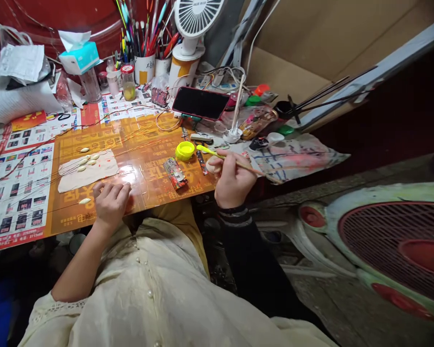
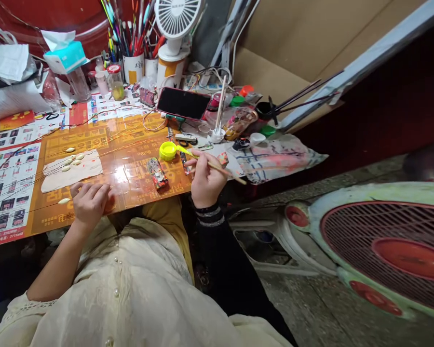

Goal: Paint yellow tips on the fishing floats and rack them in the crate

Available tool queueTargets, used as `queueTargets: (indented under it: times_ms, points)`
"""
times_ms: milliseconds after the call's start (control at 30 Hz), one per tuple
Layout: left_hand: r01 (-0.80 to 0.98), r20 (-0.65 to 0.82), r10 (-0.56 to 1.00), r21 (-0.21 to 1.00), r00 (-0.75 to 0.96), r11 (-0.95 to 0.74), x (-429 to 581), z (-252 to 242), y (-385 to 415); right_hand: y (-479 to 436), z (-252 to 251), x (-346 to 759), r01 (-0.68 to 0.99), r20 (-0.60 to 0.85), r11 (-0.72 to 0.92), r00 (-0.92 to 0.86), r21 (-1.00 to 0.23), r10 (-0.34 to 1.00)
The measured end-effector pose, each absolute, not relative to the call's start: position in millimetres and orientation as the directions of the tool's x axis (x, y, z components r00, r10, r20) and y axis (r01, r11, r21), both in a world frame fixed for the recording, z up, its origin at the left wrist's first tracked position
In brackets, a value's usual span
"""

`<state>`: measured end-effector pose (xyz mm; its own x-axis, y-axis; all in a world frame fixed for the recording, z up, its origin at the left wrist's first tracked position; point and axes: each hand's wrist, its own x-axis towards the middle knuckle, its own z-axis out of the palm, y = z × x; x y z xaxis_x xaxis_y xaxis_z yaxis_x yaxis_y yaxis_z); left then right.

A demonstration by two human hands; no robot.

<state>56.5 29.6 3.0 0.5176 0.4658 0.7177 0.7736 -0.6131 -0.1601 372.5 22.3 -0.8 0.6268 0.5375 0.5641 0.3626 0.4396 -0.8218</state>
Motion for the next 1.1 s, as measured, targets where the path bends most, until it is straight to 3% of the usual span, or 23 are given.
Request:
queueTargets:
  times_ms: [100,200,367,567,833,1100]
  points:
    - [0.776,0.715,0.477,-0.144,0.511,-0.614,55,1,29,-7,-9,340,0.441,0.661,0.504,0.602,-0.743,0.448]
    - [0.783,0.713,0.488,-0.138,0.503,-0.606,56,1,29,-32,-26,309,0.525,0.788,0.589,0.380,-0.614,0.484]
    - [0.786,0.705,0.501,-0.129,0.501,-0.605,56,4,28,-45,-60,279,0.586,0.910,0.719,0.082,-0.374,0.407]
    - [0.782,0.690,0.535,-0.074,0.488,-0.618,56,5,28,-42,-85,269,0.668,0.885,0.642,0.055,-0.377,0.462]
    - [0.781,0.712,0.469,-0.178,0.522,-0.599,56,6,29,-42,-82,264,0.692,0.875,0.612,0.058,-0.383,0.481]
    - [0.775,0.700,0.507,-0.107,0.503,-0.622,54,4,29,-42,-82,262,0.693,0.856,0.591,0.075,-0.413,0.511]
